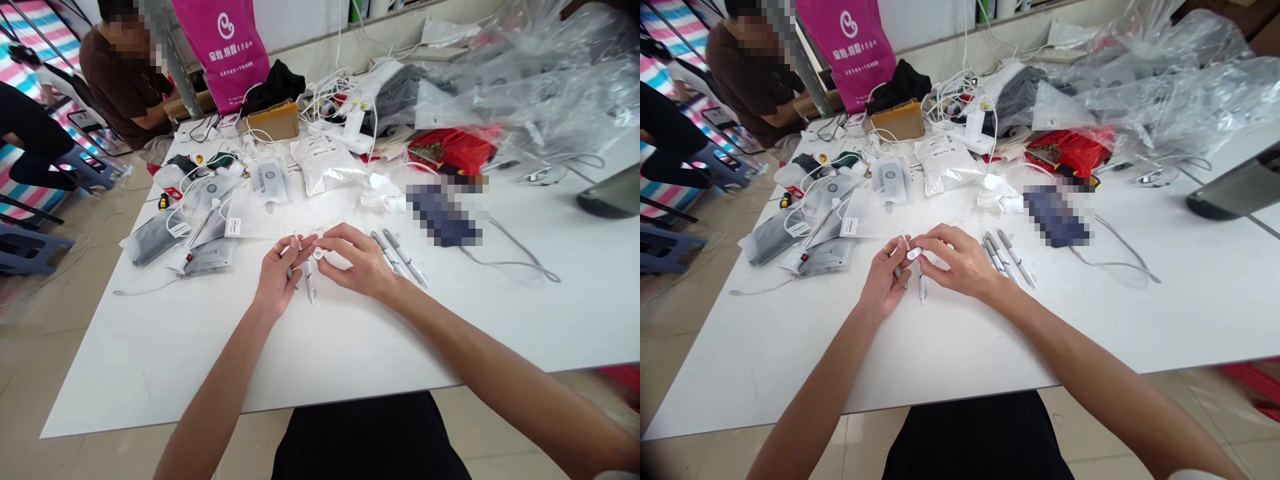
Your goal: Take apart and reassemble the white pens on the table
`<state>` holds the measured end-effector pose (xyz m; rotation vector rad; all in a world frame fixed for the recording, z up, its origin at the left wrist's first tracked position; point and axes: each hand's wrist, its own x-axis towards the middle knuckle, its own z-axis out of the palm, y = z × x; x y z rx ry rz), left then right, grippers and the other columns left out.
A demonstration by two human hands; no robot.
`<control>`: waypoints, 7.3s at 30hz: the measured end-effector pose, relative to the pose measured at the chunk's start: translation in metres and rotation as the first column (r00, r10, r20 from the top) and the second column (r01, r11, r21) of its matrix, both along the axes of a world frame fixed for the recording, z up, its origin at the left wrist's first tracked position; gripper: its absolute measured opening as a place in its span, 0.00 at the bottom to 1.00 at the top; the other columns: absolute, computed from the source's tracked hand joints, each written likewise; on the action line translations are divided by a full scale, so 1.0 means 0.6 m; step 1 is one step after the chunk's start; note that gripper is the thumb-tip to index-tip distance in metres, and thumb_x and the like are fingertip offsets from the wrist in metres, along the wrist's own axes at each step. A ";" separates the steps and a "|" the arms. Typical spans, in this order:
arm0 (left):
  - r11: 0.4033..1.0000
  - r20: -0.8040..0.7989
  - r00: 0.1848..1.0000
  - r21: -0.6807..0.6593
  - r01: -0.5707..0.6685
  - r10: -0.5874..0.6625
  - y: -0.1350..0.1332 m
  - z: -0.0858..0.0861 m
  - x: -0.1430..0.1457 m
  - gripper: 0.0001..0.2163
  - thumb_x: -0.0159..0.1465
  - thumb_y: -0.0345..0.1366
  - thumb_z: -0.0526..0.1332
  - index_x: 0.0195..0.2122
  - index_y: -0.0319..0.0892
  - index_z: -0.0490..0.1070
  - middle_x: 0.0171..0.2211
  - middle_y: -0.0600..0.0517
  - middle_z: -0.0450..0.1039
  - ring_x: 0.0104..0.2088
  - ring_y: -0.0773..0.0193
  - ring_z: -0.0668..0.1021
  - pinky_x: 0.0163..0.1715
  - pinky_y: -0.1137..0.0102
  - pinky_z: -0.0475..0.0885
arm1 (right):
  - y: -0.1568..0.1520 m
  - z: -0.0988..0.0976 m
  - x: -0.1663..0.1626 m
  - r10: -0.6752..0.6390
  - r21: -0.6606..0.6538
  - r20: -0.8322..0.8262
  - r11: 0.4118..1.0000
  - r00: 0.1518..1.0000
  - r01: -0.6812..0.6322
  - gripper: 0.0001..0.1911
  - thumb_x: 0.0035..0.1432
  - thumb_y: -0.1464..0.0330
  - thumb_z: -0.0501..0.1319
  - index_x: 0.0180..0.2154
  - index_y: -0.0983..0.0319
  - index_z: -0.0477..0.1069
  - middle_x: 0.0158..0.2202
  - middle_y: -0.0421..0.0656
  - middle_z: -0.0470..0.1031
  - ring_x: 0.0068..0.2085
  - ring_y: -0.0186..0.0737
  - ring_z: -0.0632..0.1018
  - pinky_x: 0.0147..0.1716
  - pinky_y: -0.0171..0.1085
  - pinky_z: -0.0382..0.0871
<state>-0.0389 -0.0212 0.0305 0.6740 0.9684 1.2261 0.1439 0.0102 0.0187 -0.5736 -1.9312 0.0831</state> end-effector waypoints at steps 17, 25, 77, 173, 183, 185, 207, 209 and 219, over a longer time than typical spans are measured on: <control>1.000 0.001 1.000 -0.008 -0.012 0.012 0.003 -0.008 -0.003 0.16 0.63 0.45 0.75 0.43 0.41 0.76 0.53 0.40 0.82 0.49 0.58 0.86 0.12 0.81 0.53 | -0.001 -0.004 0.003 -0.052 0.056 -0.056 0.997 0.997 0.056 0.20 0.63 0.74 0.64 0.54 0.51 0.74 0.41 0.43 0.78 0.35 0.41 0.80 0.35 0.42 0.79; 0.999 0.004 0.999 -0.001 -0.043 0.043 0.004 -0.007 -0.007 0.16 0.63 0.44 0.75 0.45 0.41 0.76 0.53 0.41 0.83 0.58 0.52 0.83 0.13 0.81 0.53 | 0.005 -0.002 0.004 -0.042 -0.065 -0.010 0.997 0.999 0.041 0.12 0.70 0.70 0.62 0.53 0.56 0.73 0.42 0.47 0.79 0.42 0.44 0.81 0.41 0.43 0.78; 0.973 -0.421 0.906 0.223 0.063 0.038 0.002 -0.017 -0.001 0.13 0.60 0.43 0.76 0.41 0.41 0.83 0.39 0.44 0.86 0.36 0.53 0.88 0.32 0.67 0.75 | 0.013 0.006 -0.009 -0.067 -0.738 -0.516 0.540 0.854 -0.404 0.23 0.60 0.48 0.71 0.37 0.59 0.71 0.33 0.41 0.81 0.31 0.36 0.80 0.34 0.38 0.76; 0.703 -0.856 0.320 0.516 0.490 0.405 0.021 -0.049 -0.058 0.11 0.75 0.41 0.62 0.52 0.48 0.81 0.45 0.47 0.83 0.45 0.55 0.81 0.49 0.59 0.75 | 0.026 -0.043 0.014 0.173 -0.375 0.298 0.926 0.939 -0.051 0.11 0.78 0.67 0.49 0.52 0.59 0.69 0.45 0.50 0.74 0.43 0.46 0.77 0.42 0.43 0.73; 0.620 -0.819 0.337 0.572 0.537 0.465 0.025 -0.059 -0.062 0.14 0.75 0.35 0.61 0.59 0.50 0.77 0.51 0.49 0.83 0.52 0.56 0.81 0.54 0.57 0.78 | 0.030 -0.042 0.017 0.140 -0.330 0.348 0.944 0.927 -0.019 0.11 0.77 0.66 0.52 0.53 0.61 0.69 0.46 0.51 0.75 0.45 0.48 0.78 0.45 0.45 0.73; 0.617 -0.801 0.336 0.596 0.514 0.494 0.026 -0.058 -0.060 0.12 0.75 0.36 0.61 0.57 0.48 0.78 0.53 0.46 0.81 0.52 0.56 0.82 0.53 0.59 0.79 | 0.030 -0.041 0.018 0.113 -0.309 0.378 0.951 0.919 0.010 0.10 0.77 0.67 0.52 0.52 0.61 0.69 0.45 0.51 0.75 0.43 0.48 0.77 0.41 0.44 0.72; 0.499 -0.670 0.189 0.685 0.531 0.718 0.031 -0.060 -0.054 0.03 0.72 0.35 0.66 0.44 0.45 0.80 0.38 0.52 0.86 0.38 0.60 0.85 0.47 0.59 0.71 | 0.022 -0.038 0.019 0.076 -0.354 0.531 0.925 0.844 0.140 0.19 0.80 0.60 0.46 0.46 0.62 0.72 0.39 0.48 0.78 0.35 0.43 0.76 0.32 0.39 0.59; 0.504 -0.674 0.189 0.682 0.530 0.714 0.031 -0.061 -0.054 0.03 0.72 0.35 0.66 0.44 0.45 0.80 0.38 0.52 0.85 0.38 0.60 0.85 0.47 0.59 0.71 | 0.023 -0.036 0.019 0.060 -0.348 0.522 0.926 0.851 0.148 0.19 0.80 0.58 0.48 0.48 0.62 0.72 0.42 0.49 0.79 0.36 0.43 0.77 0.32 0.39 0.59; 0.525 -0.693 0.178 0.666 0.531 0.699 0.031 -0.061 -0.053 0.04 0.73 0.36 0.65 0.43 0.45 0.80 0.38 0.52 0.85 0.39 0.60 0.85 0.48 0.59 0.71 | 0.022 -0.035 0.018 0.012 -0.328 0.546 0.923 0.838 0.200 0.17 0.79 0.58 0.48 0.49 0.61 0.70 0.40 0.47 0.80 0.33 0.41 0.76 0.29 0.38 0.53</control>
